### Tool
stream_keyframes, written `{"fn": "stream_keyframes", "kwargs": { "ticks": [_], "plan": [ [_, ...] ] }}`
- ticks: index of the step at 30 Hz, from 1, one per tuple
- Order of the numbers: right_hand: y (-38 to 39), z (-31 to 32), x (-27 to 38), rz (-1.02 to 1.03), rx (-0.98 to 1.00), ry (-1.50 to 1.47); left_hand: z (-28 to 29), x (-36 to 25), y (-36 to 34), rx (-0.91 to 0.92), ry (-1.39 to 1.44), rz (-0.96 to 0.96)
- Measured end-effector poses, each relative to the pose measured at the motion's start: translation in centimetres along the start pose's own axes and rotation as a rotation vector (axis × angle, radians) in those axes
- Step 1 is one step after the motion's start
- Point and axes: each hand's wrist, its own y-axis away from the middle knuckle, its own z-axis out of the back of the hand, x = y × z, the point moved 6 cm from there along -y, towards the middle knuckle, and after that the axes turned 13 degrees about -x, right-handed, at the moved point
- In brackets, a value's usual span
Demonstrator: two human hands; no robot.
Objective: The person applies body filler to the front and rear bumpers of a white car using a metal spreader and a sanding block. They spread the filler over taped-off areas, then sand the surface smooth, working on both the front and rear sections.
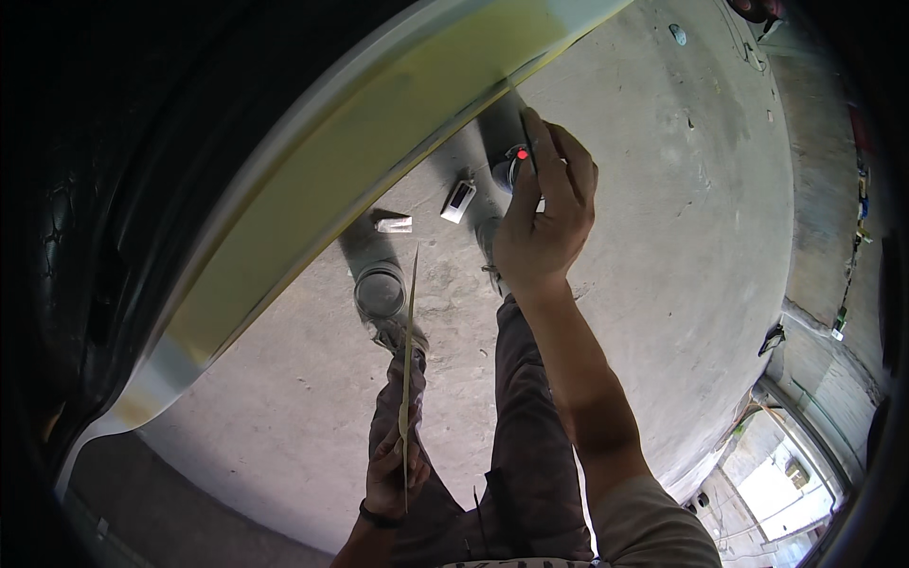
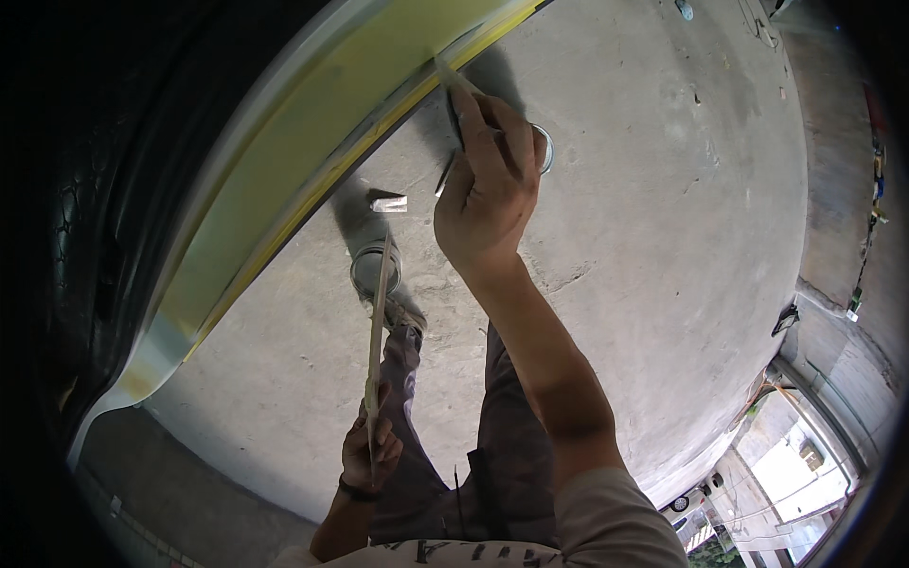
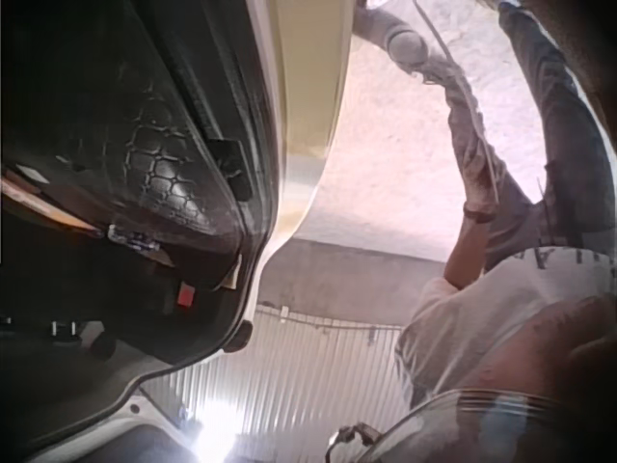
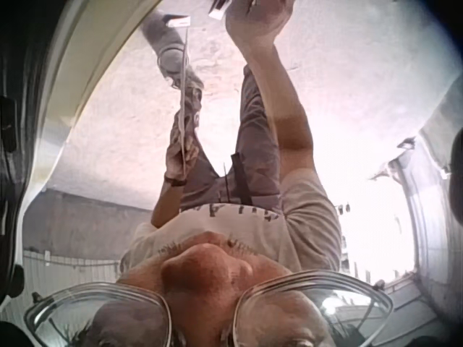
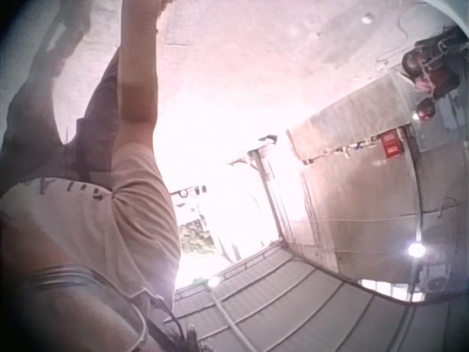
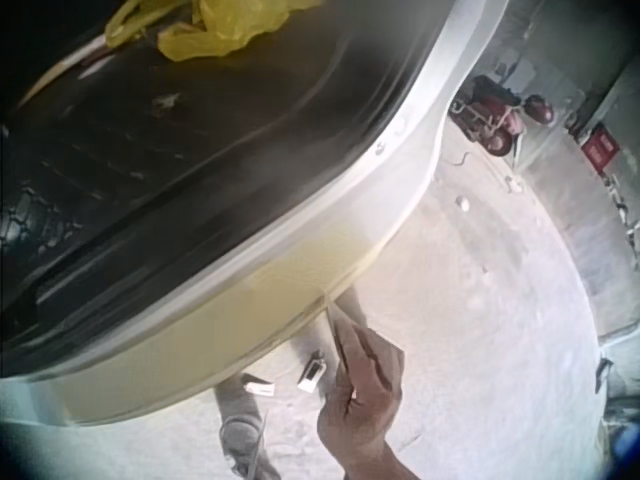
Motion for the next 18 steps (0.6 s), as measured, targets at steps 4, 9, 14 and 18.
{"fn": "stream_keyframes", "kwargs": {
  "ticks": [4,9,14,18],
  "plan": [
    [3.3,0.4,4.8,0.132,0.237,-0.23,-1.7,0.6,-0.2,-0.033,0.076,0.018],
    [0.6,3.2,-0.3,0.082,0.277,-0.049,-4.4,1.6,-0.6,-0.029,0.062,-0.004],
    [-10.8,3.0,-4.0,0.4,0.261,0.137,-7.5,3.9,-2.4,-0.061,0.048,0.006],
    [-15.0,1.0,-3.0,0.508,0.299,0.185,-10.9,5.6,-4.0,-0.049,-0.008,-0.008]
  ]
}}
